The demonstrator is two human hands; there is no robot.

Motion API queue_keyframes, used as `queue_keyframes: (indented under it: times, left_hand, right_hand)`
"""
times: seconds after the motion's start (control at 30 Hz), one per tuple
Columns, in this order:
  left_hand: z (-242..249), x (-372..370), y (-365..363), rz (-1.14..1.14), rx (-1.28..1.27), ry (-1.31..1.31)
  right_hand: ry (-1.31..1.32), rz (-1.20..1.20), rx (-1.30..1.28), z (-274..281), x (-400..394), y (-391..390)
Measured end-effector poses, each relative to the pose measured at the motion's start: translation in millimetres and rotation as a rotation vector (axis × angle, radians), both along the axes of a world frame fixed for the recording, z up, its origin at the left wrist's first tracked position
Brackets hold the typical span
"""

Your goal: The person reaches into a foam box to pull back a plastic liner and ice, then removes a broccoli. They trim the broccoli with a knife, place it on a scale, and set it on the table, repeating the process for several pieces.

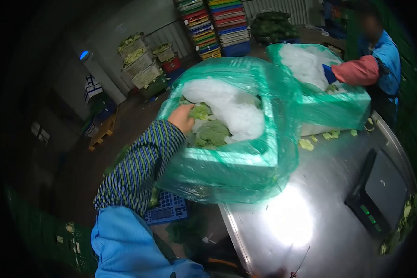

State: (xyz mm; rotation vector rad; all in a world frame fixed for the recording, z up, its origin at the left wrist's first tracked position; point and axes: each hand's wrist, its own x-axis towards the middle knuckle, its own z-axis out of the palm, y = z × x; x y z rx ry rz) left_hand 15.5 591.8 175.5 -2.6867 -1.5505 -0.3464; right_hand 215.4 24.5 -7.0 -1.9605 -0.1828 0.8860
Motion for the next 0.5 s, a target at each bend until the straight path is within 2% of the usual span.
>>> queue_keyframes:
  times: [0.07, 0.1, 0.17, 0.2, 0.23, 0.3, 0.37, 0.43, 0.5]
  left_hand:
    - [-5.0, -49.1, 63.7, -0.014, -0.120, 0.223]
    - [-3.1, -48.7, 78.4, -0.016, -0.130, 0.213]
    - [0.7, -38.2, 90.0, 0.067, -0.331, 0.552]
    - [-6.6, -31.1, 98.3, 0.201, -0.310, 0.705]
    - [-9.9, -33.4, 108.2, 0.208, -0.336, 0.691]
    - [-6.8, -37.2, 119.2, 0.202, -0.493, 0.692]
    - [-4.1, -42.7, 106.9, 0.199, -0.445, 0.682]
    - [-8.4, -57.8, 97.3, 0.146, -0.259, 0.418]
    - [-16.3, -63.7, 84.3, 0.127, -0.163, 0.338]
  right_hand:
    - [-0.087, 0.087, -0.003, 4.3, 0.3, 27.6]
    - [-0.097, 0.088, -0.014, 12.7, -3.6, 43.5]
    - [-0.044, 0.164, 0.027, 37.4, -9.3, 81.3]
    - [-0.048, 0.198, 0.022, 47.2, -15.4, 96.6]
    - [-0.056, 0.249, -0.010, 62.2, -21.8, 113.1]
    - [-0.102, 0.389, -0.032, 52.4, -26.8, 116.2]
    - [-0.025, 0.353, -0.010, 47.0, -34.5, 121.2]
    - [0.053, 0.310, 0.020, 44.3, -38.6, 123.1]
    - [-0.007, 0.345, -0.003, 39.0, -36.4, 124.3]
